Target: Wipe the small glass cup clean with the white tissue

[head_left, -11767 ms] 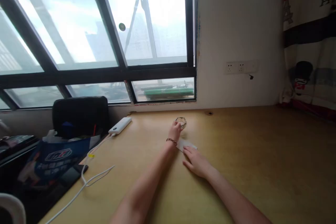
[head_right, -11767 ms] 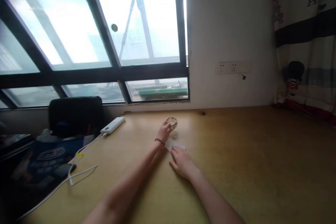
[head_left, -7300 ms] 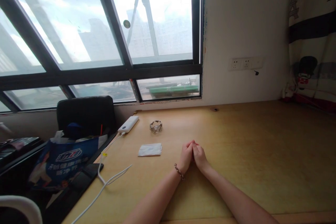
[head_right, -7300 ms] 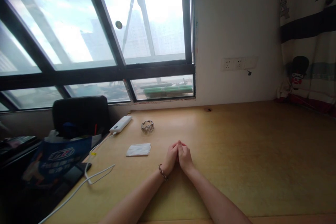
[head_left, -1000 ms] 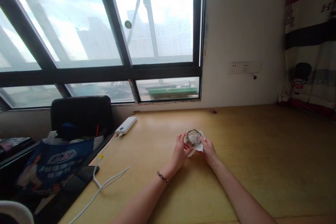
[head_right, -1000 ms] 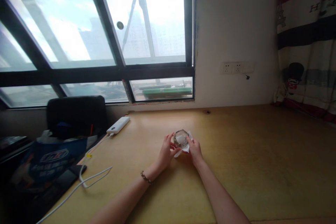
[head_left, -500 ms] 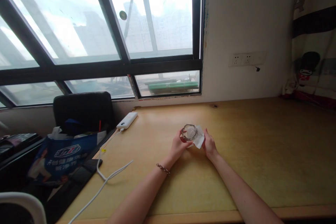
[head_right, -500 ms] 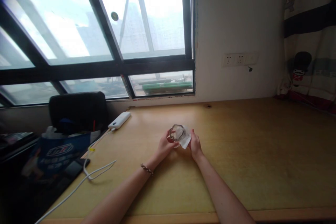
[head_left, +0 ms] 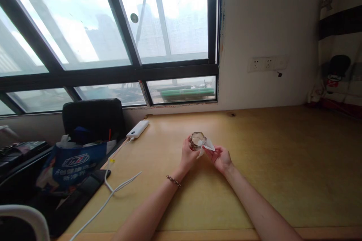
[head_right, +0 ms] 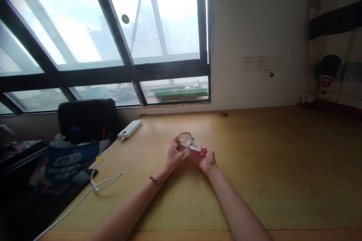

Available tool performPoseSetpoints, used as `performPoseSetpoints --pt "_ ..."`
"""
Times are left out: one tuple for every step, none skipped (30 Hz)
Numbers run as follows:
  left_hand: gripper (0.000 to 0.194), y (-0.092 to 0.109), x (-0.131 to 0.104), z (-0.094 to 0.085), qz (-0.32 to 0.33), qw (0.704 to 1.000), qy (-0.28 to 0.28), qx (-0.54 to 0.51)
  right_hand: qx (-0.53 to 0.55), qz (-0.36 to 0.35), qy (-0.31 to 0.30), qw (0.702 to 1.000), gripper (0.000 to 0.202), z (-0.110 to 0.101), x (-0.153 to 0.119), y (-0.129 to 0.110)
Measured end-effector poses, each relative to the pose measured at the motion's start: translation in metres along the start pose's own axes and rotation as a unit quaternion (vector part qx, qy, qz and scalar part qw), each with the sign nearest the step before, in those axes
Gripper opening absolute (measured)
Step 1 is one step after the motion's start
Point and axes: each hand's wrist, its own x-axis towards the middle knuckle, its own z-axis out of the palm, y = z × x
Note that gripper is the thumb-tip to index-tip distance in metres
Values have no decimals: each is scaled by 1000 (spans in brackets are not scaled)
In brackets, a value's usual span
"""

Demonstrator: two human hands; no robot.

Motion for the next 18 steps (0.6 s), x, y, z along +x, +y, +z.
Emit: performPoseSetpoints --pt "63 -1 1 -1 -8 1000 -5 -13 -13 -1 -11 1000 30 1 -1 0" --pt "62 -2 1 -1 -16 1000 -8 -22 -34 -6 -20 999 34 2 -2 0" --pt "59 -3 1 -2 -22 999 -8 -24 -58 -14 -29 998 38 3 -3 1" --pt "57 -4 1 -3 -26 999 -4 -23 -80 -23 -38 996 42 5 -4 2" --pt "54 -4 0 -3 -28 999 1 -20 -96 -30 -48 994 47 8 -6 3" --pt "51 -4 0 -4 -29 999 7 -19 -106 -35 -58 992 50 11 -8 3" --pt "49 -4 0 -5 -30 999 13 -21 -110 -38 -68 991 54 14 -10 4" --pt "48 -3 0 -5 -33 999 20 -24 -114 -39 -74 990 56 18 -12 5" --pt "48 -3 0 -5 -39 999 25 -26 -121 -39 -80 989 57 21 -14 5" --pt "50 -1 0 -5 -46 998 30 -28 -132 -40 -86 987 55 24 -16 5" --pt "51 0 0 -5 -53 998 33 -29 -144 -42 -91 985 53 26 -17 6" --pt "53 1 1 -5 -60 997 34 -29 -155 -45 -93 982 51 27 -18 7" --pt "53 2 1 -5 -66 997 34 -29 -163 -49 -92 981 48 27 -17 7" --pt "53 4 0 -4 -68 997 31 -28 -169 -52 -84 981 46 26 -16 8" --pt "52 5 0 -3 -67 997 24 -26 -175 -51 -70 981 43 23 -14 10" --pt "51 6 -1 -3 -64 998 14 -21 -184 -48 -52 980 40 20 -12 11" --pt "51 8 -3 -2 -59 998 1 -11 -196 -44 -32 979 38 17 -10 12" --pt "52 10 -4 -2 -51 999 -12 3 -212 -41 -13 976 38 13 -9 14"
